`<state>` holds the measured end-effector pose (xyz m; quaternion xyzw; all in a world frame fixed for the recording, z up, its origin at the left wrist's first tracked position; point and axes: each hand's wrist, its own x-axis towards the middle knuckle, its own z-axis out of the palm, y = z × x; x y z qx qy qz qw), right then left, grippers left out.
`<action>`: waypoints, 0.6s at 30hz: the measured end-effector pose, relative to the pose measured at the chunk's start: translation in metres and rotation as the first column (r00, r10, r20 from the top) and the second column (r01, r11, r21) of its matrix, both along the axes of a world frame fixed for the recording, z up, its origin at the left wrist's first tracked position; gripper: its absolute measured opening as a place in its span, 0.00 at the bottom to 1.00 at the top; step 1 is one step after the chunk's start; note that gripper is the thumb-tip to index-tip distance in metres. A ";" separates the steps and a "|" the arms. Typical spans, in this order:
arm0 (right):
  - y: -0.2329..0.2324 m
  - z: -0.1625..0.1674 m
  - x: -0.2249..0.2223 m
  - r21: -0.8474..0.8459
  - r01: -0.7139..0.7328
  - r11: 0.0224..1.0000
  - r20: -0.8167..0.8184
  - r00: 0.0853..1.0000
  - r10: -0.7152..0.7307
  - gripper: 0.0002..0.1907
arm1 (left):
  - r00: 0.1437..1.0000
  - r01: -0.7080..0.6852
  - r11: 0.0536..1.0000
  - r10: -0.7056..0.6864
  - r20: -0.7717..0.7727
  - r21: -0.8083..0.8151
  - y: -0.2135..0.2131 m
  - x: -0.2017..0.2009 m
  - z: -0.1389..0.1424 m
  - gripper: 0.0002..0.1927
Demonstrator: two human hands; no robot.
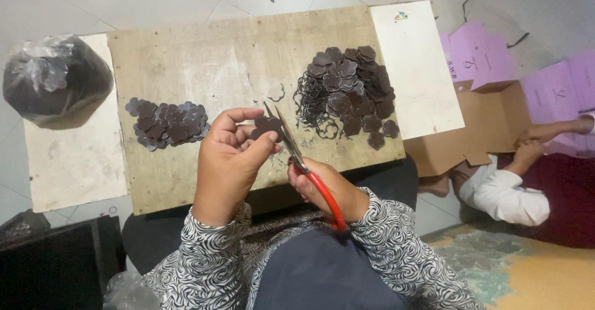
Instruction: The person uses red-handled scissors to cut a dark brown flower-shaped piece from a larger sheet of material. They hold the material with their left hand and cut with their right hand, placing the finished pieces on a wooden board.
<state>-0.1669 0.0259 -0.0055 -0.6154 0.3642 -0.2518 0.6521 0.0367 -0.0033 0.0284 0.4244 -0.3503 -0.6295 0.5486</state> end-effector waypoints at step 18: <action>0.000 0.001 0.000 0.015 0.028 0.999 -0.041 0.999 -0.027 0.23 | 0.999 -0.022 0.999 0.020 0.040 0.029 -0.001 0.001 -0.005 0.17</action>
